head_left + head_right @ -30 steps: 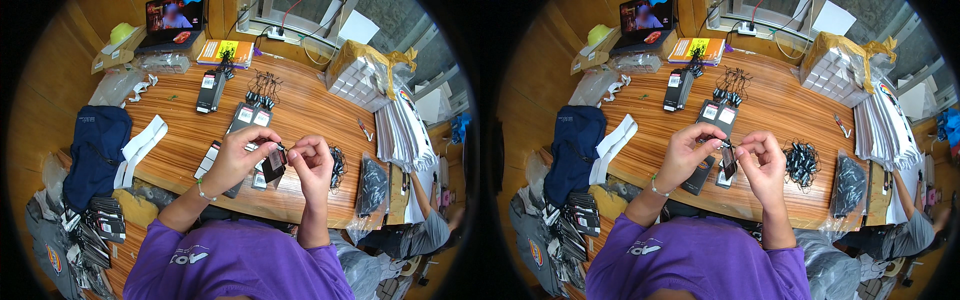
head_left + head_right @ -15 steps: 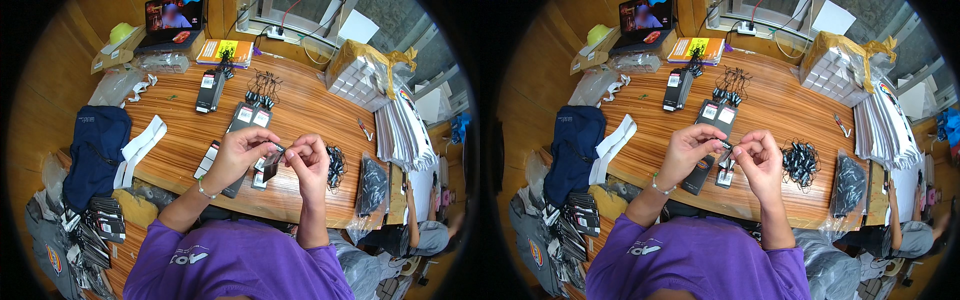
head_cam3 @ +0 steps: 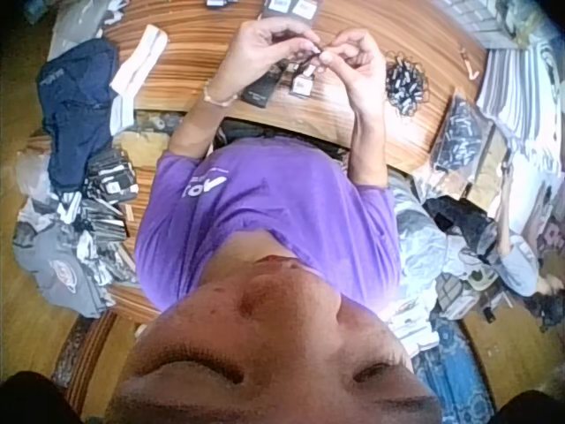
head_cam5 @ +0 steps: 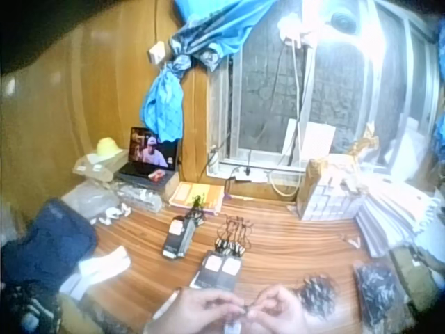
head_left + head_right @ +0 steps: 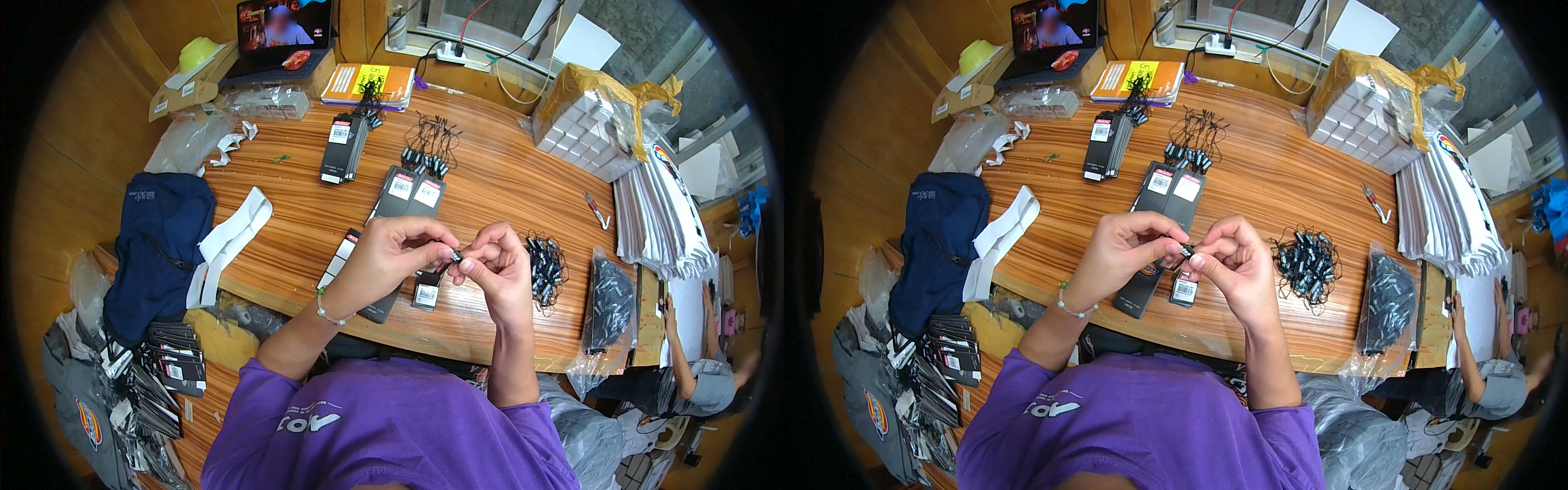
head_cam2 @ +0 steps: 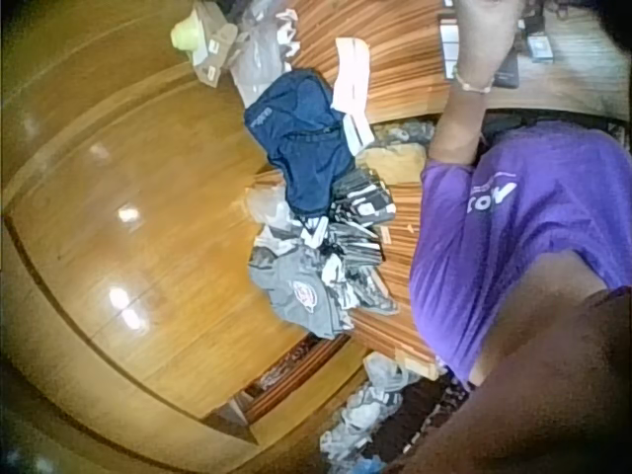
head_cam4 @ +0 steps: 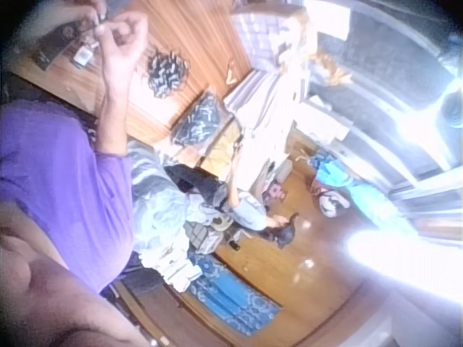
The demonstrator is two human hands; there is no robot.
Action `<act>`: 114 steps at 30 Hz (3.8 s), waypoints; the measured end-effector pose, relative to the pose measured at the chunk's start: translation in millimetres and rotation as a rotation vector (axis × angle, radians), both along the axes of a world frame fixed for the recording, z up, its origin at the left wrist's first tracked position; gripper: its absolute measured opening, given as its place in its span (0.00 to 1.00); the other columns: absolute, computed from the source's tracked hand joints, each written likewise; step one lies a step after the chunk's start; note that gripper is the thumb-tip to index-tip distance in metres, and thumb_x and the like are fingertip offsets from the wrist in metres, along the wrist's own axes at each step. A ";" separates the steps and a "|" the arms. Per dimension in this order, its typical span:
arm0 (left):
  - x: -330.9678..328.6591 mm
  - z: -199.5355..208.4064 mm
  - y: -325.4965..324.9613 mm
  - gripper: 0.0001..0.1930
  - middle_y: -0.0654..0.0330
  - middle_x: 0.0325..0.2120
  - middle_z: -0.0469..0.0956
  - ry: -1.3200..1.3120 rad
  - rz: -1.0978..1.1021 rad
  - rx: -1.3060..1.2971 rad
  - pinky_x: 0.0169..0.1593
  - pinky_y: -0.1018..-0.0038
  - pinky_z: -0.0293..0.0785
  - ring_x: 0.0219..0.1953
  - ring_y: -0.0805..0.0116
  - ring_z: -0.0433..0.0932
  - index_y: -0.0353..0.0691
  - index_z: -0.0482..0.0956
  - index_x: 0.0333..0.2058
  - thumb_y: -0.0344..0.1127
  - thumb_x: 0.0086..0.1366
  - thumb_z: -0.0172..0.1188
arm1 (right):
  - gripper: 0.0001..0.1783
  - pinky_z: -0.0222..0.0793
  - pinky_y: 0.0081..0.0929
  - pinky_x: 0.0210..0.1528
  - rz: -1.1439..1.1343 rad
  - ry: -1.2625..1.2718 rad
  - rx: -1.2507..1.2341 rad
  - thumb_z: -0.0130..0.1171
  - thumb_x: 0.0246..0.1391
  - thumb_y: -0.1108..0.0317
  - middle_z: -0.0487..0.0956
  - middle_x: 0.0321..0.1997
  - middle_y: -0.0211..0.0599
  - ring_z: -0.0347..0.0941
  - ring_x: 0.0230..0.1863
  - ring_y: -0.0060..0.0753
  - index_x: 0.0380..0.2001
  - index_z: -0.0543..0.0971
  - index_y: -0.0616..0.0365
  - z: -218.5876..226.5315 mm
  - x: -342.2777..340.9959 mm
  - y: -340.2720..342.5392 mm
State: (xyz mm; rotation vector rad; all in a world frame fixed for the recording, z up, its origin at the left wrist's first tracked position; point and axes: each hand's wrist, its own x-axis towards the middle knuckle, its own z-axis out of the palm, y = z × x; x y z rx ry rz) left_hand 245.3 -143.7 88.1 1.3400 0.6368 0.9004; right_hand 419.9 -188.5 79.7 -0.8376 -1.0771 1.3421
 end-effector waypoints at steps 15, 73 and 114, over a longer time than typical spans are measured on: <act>-6.5 -0.6 2.7 0.06 0.62 0.26 0.78 0.014 -0.033 0.014 0.35 0.83 0.72 0.30 0.79 0.76 0.32 0.78 0.34 0.27 0.58 0.58 | 0.10 0.68 0.16 0.33 0.098 -0.067 -0.030 0.58 0.50 0.76 0.76 0.29 0.36 0.73 0.31 0.21 0.35 0.69 0.63 -4.9 1.5 2.5; -14.1 -110.4 106.7 0.22 0.52 0.49 0.63 0.674 0.473 0.435 0.56 0.68 0.59 0.51 0.59 0.64 0.39 0.66 0.50 0.33 0.57 0.58 | 0.06 0.63 0.13 0.18 -0.110 -0.072 -0.199 0.49 0.55 0.70 0.75 0.20 0.28 0.67 0.17 0.16 0.29 0.75 0.57 -81.0 45.6 293.8; -53.1 -83.7 -5.5 0.14 0.60 0.32 0.77 0.201 0.128 -0.151 0.38 0.84 0.71 0.34 0.78 0.75 0.32 0.72 0.44 0.22 0.57 0.56 | 0.15 0.64 0.12 0.28 0.074 -0.310 -0.208 0.62 0.46 0.77 0.76 0.25 0.26 0.67 0.24 0.11 0.39 0.73 0.62 -69.5 1.5 -2.9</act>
